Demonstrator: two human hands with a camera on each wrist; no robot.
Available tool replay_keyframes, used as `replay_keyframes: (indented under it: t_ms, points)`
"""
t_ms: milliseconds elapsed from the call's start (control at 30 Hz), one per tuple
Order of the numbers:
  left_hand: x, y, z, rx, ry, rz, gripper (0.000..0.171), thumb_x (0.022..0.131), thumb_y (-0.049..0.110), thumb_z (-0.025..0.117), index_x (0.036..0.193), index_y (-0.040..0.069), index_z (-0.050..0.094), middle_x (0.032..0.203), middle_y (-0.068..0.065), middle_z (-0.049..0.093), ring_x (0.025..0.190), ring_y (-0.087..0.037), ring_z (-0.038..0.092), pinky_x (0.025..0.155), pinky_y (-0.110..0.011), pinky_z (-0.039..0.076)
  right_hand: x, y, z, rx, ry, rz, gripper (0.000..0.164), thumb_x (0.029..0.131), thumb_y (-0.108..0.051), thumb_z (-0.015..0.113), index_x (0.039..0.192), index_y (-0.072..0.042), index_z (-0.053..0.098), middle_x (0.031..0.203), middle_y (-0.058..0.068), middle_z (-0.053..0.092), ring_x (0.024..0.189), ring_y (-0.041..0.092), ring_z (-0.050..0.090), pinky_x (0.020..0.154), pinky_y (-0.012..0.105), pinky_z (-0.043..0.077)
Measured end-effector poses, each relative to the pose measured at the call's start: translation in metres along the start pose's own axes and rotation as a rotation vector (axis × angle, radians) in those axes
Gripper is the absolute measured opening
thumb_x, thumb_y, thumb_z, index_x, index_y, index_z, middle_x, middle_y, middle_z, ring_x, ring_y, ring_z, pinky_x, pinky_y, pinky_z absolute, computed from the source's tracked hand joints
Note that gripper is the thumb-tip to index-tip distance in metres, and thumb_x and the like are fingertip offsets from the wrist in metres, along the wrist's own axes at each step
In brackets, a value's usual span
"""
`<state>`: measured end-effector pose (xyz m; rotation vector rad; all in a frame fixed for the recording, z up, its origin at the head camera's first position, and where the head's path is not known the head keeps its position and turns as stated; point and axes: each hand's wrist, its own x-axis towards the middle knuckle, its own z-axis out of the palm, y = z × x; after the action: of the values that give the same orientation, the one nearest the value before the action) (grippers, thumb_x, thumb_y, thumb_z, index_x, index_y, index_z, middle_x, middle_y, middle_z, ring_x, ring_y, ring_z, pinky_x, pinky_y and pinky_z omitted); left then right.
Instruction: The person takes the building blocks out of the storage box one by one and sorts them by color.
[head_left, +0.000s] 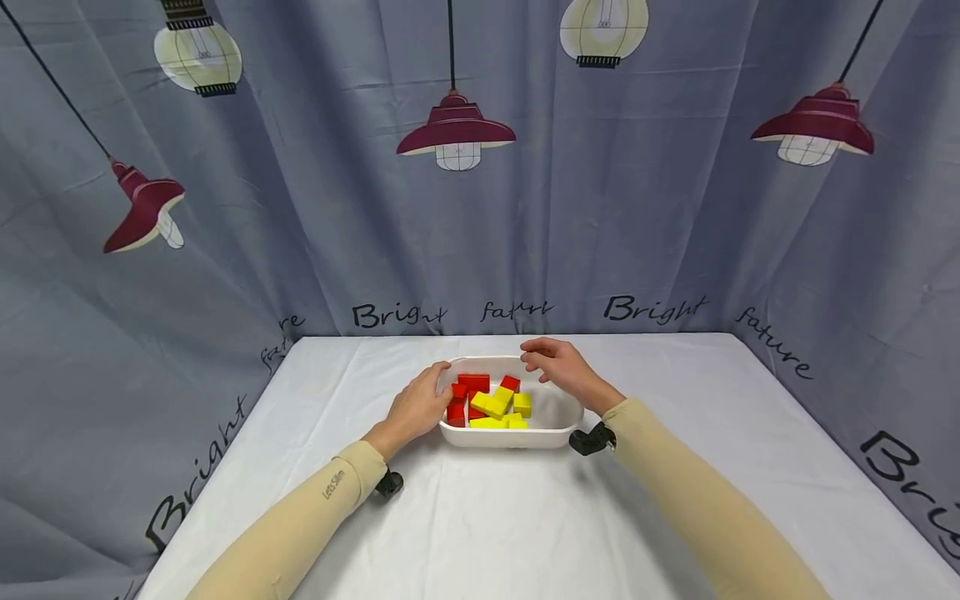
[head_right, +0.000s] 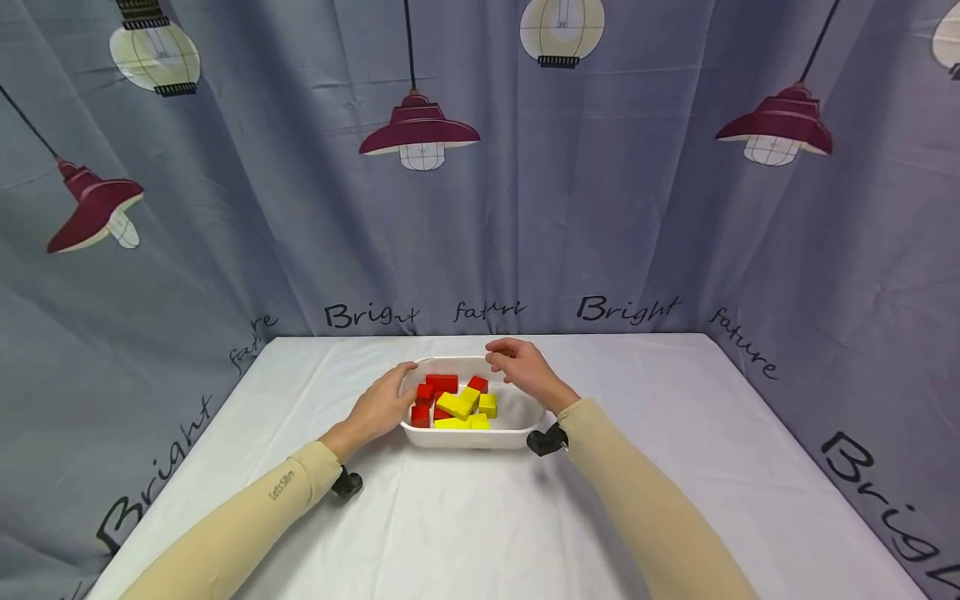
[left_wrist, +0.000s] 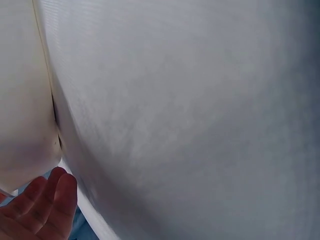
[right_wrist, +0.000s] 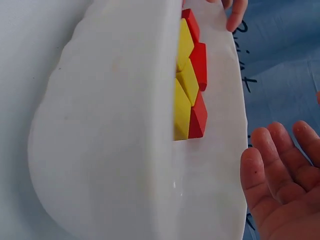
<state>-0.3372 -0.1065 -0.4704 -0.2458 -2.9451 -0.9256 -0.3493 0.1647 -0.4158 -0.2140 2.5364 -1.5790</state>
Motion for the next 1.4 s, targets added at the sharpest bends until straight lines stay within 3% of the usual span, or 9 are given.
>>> replay_keyframes:
  t_ms: [133, 300, 733, 900, 1167, 1400]
  points:
    - [-0.001, -0.001, -0.001, 0.018, -0.005, 0.024, 0.053, 0.098, 0.030, 0.051, 0.149, 0.018, 0.044, 0.150, -0.007, 0.051, 0.131, -0.029, 0.055, 0.107, -0.054, 0.044, 0.005, -0.002, 0.000, -0.018, -0.026, 0.018, 0.040, 0.103, -0.026, 0.053, 0.138, -0.007, 0.056, 0.135, 0.021, 0.060, 0.122, 0.039, 0.058, 0.099, 0.047, 0.052]
    - [0.007, 0.004, -0.008, 0.035, 0.031, 0.062, 0.052, 0.098, 0.029, 0.050, 0.148, 0.018, 0.045, 0.148, -0.006, 0.052, 0.130, -0.029, 0.055, 0.106, -0.054, 0.045, 0.017, -0.009, -0.006, -0.042, -0.042, -0.024, 0.040, 0.101, -0.027, 0.054, 0.136, -0.007, 0.058, 0.133, 0.019, 0.062, 0.120, 0.039, 0.059, 0.099, 0.049, 0.051]
    - [0.010, 0.008, -0.013, 0.039, 0.021, 0.047, 0.052, 0.097, 0.028, 0.051, 0.148, 0.019, 0.045, 0.149, -0.006, 0.051, 0.129, -0.029, 0.055, 0.107, -0.054, 0.044, 0.034, -0.009, -0.013, -0.085, -0.155, 0.023, 0.043, 0.100, -0.026, 0.057, 0.137, -0.003, 0.059, 0.132, 0.019, 0.063, 0.120, 0.041, 0.056, 0.100, 0.052, 0.049]
    - [0.007, 0.004, -0.009, 0.033, -0.003, 0.023, 0.053, 0.097, 0.029, 0.051, 0.149, 0.020, 0.045, 0.149, -0.006, 0.051, 0.131, -0.029, 0.054, 0.109, -0.054, 0.042, 0.036, -0.008, -0.013, -0.138, -0.205, 0.051, 0.042, 0.099, -0.024, 0.059, 0.135, -0.004, 0.060, 0.128, 0.017, 0.065, 0.117, 0.040, 0.058, 0.095, 0.047, 0.051]
    - [0.004, 0.002, -0.002, 0.022, -0.023, 0.008, 0.054, 0.097, 0.027, 0.053, 0.149, 0.019, 0.044, 0.147, -0.007, 0.052, 0.128, -0.028, 0.055, 0.109, -0.053, 0.043, 0.040, -0.005, -0.013, -0.199, -0.274, 0.041, 0.039, 0.096, -0.022, 0.061, 0.132, -0.006, 0.063, 0.119, 0.017, 0.068, 0.114, 0.039, 0.059, 0.097, 0.052, 0.049]
    - [0.002, 0.001, -0.001, 0.025, -0.026, 0.005, 0.055, 0.096, 0.028, 0.054, 0.149, 0.019, 0.045, 0.146, -0.007, 0.052, 0.127, -0.028, 0.055, 0.108, -0.053, 0.043, 0.045, 0.004, -0.008, -0.216, -0.304, 0.072, 0.035, 0.095, -0.022, 0.065, 0.127, -0.007, 0.067, 0.110, 0.013, 0.071, 0.104, 0.034, 0.061, 0.093, 0.047, 0.052]
